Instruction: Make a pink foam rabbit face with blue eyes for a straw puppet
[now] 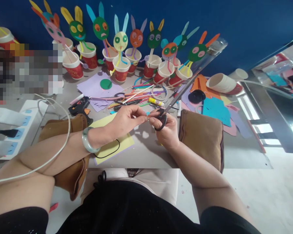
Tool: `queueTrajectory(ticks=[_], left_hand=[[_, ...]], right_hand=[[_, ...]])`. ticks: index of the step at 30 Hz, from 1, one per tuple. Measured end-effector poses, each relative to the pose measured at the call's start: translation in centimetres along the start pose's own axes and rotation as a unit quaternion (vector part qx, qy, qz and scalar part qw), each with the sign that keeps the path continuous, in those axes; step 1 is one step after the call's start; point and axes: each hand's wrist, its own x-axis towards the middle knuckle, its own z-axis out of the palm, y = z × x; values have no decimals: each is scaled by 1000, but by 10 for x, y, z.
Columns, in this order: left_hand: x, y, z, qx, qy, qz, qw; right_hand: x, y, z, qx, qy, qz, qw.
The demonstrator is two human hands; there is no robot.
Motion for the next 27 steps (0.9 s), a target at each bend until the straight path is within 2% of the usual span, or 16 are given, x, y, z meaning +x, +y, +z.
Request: queueTrajectory(ticks=[6, 15, 21, 24, 27], left_hand=[[2, -4, -3, 67, -16, 27, 997], [4, -4, -7, 196, 7, 112, 974], [3, -7, -5, 237, 13, 157, 959], [2, -5, -5, 211, 26, 139, 967], [2, 1, -5, 128, 34, 80, 988]], right_hand=[[1, -6, 1, -19, 0, 3, 1000], [3, -9, 1, -14, -15, 36, 999], [1, -10, 3, -11, -17, 51, 998], [1, -12, 4, -26, -15, 42, 999], [1, -14, 1, -64, -36, 33, 997]])
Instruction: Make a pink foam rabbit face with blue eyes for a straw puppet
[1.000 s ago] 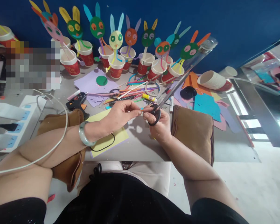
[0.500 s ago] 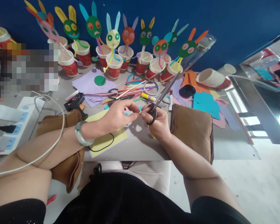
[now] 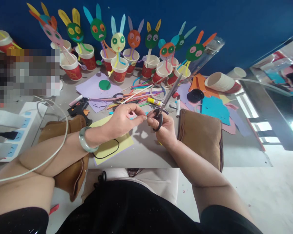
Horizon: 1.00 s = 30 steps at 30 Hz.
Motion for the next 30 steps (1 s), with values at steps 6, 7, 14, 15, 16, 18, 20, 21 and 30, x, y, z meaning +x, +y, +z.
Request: queueTrajectory(ticks=[6, 7, 14, 15, 16, 18, 20, 21, 30], left_hand=[[2, 6, -1, -190, 9, -68, 979], [2, 6, -1, -206, 15, -70, 976], [3, 4, 1, -230, 40, -103, 967], [3, 4, 2, -232, 40, -107, 966], [3, 4, 2, -234, 39, -112, 965], [3, 4, 2, -233, 39, -123, 964], [4, 4, 2, -229, 37, -132, 964], [3, 4, 2, -229, 38, -134, 964], [3, 4, 4, -232, 42, -145, 961]], right_hand=[[1, 4, -3, -71, -143, -12, 987], [1, 5, -3, -83, -154, -12, 984], [0, 10, -1, -114, -182, -41, 976], [0, 11, 0, -115, -182, -47, 975], [0, 12, 0, -116, -181, -51, 975], [0, 13, 2, -115, -177, -50, 976], [0, 14, 3, -119, -171, -41, 977], [0, 14, 3, -124, -167, -36, 978], [-1, 15, 4, -158, -152, -43, 975]])
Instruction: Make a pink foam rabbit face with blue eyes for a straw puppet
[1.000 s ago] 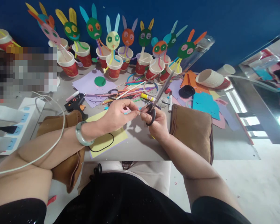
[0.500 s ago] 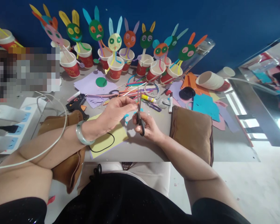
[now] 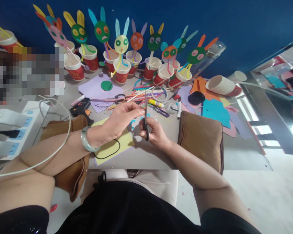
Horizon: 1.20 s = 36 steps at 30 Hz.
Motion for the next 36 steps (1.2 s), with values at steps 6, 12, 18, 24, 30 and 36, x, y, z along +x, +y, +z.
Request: queueTrajectory(ticks=[6, 12, 18, 24, 30, 36], left_hand=[[-1, 0, 0, -17, -3, 2, 1000], [0, 0, -1, 2, 5, 7, 1000], [1, 0, -2, 24, 0, 7, 1000], [4, 1, -7, 103, -24, 10, 994], [4, 2, -10, 199, -90, 22, 976], [6, -4, -12, 266, -112, 79, 954]], right_hand=[[0, 4, 2, -3, 15, 1, 1000], [-1, 7, 3, -4, 22, 15, 1000], [-1, 0, 1, 78, 66, 41, 994], [4, -7, -12, 161, 143, 47, 975], [4, -5, -14, 171, 148, 51, 973], [3, -9, -13, 155, 138, 51, 977]])
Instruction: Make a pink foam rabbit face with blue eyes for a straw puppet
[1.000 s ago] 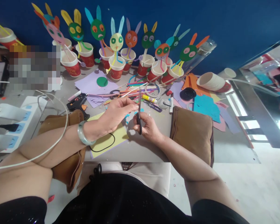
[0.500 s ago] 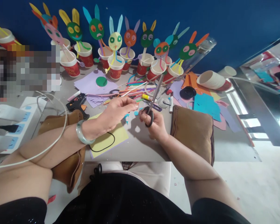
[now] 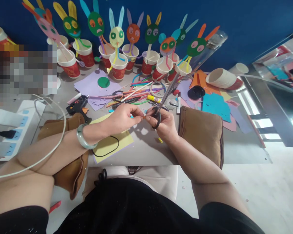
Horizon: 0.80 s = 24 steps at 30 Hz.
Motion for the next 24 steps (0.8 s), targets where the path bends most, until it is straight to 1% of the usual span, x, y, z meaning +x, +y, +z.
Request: queueTrajectory(ticks=[4, 10, 14, 19, 24], left_hand=[[1, -4, 1, 12, -7, 15, 1000], [2, -1, 1, 15, 7, 2, 1000], [1, -1, 1, 7, 15, 2, 1000], [0, -3, 2, -22, 0, 15, 1000], [-1, 0, 0, -36, -4, -5, 999]], right_hand=[[1, 0, 0, -9, -7, -2, 1000], [1, 0, -1, -11, -17, 5, 1000], [0, 1, 2, -1, -4, 10, 1000], [-2, 4, 6, 54, 18, 21, 998], [-3, 7, 7, 59, 18, 20, 998]])
